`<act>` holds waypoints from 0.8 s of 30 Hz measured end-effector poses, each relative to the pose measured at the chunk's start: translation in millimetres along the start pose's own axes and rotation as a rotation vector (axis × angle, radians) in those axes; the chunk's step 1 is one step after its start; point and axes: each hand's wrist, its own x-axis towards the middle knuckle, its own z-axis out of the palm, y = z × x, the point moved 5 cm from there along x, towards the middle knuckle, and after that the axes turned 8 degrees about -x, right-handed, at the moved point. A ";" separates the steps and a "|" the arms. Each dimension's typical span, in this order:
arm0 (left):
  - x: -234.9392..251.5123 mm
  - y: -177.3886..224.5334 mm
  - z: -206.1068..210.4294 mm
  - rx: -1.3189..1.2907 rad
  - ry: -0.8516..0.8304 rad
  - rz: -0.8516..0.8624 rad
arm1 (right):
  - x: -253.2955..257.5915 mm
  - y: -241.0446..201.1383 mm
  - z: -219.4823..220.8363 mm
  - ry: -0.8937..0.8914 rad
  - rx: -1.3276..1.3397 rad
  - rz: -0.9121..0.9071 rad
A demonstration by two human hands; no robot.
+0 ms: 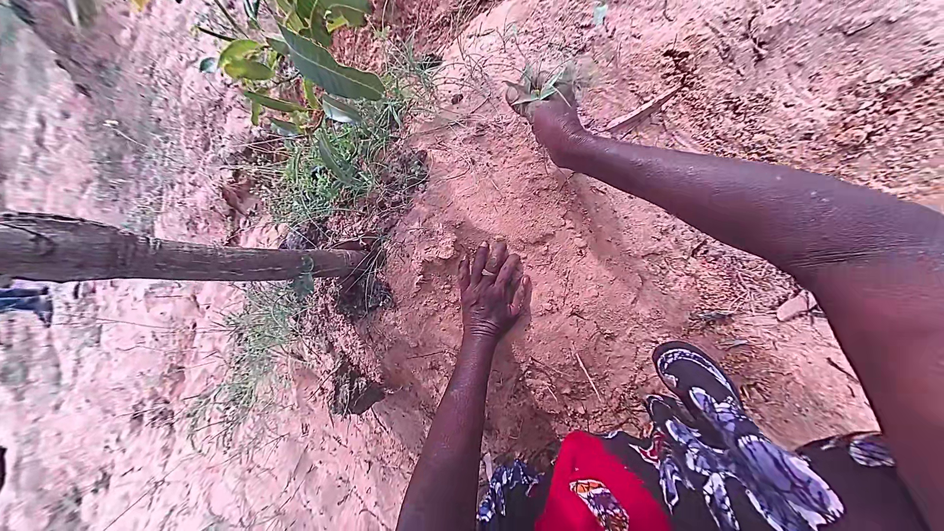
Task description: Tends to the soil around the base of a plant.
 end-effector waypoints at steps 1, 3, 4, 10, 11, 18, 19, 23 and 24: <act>0.1 0.0 0.2 0.005 0.003 0.000 | 5.5 -1.0 1.4 -0.017 -0.066 -0.049; 0.4 0.2 0.4 0.007 0.000 0.001 | 17.9 -8.2 8.1 -0.051 -0.268 -0.110; 0.6 0.3 0.5 0.001 -0.003 -0.001 | 18.7 -18.7 12.4 -0.085 -0.395 -0.129; 0.9 0.2 -0.9 -0.008 -0.010 -0.007 | 28.7 -44.2 85.4 -0.336 -0.825 -0.208; 0.9 0.3 -1.0 -0.007 -0.011 -0.006 | 30.0 -41.1 101.0 -0.341 -0.846 -0.167; 2.0 1.3 -2.9 -0.004 -0.024 -0.011 | -55.6 -85.8 151.4 -0.590 -0.723 -0.179; 1.8 1.6 -2.4 -0.009 -0.017 -0.008 | -71.1 -90.9 149.5 -0.648 -0.689 -0.221; 1.6 2.2 -3.7 0.014 -0.009 -0.001 | -114.9 -93.0 123.5 -0.808 -0.570 -0.375; 2.9 2.9 -3.5 0.019 -0.008 0.003 | -122.4 -88.4 112.9 -0.823 -0.534 -0.430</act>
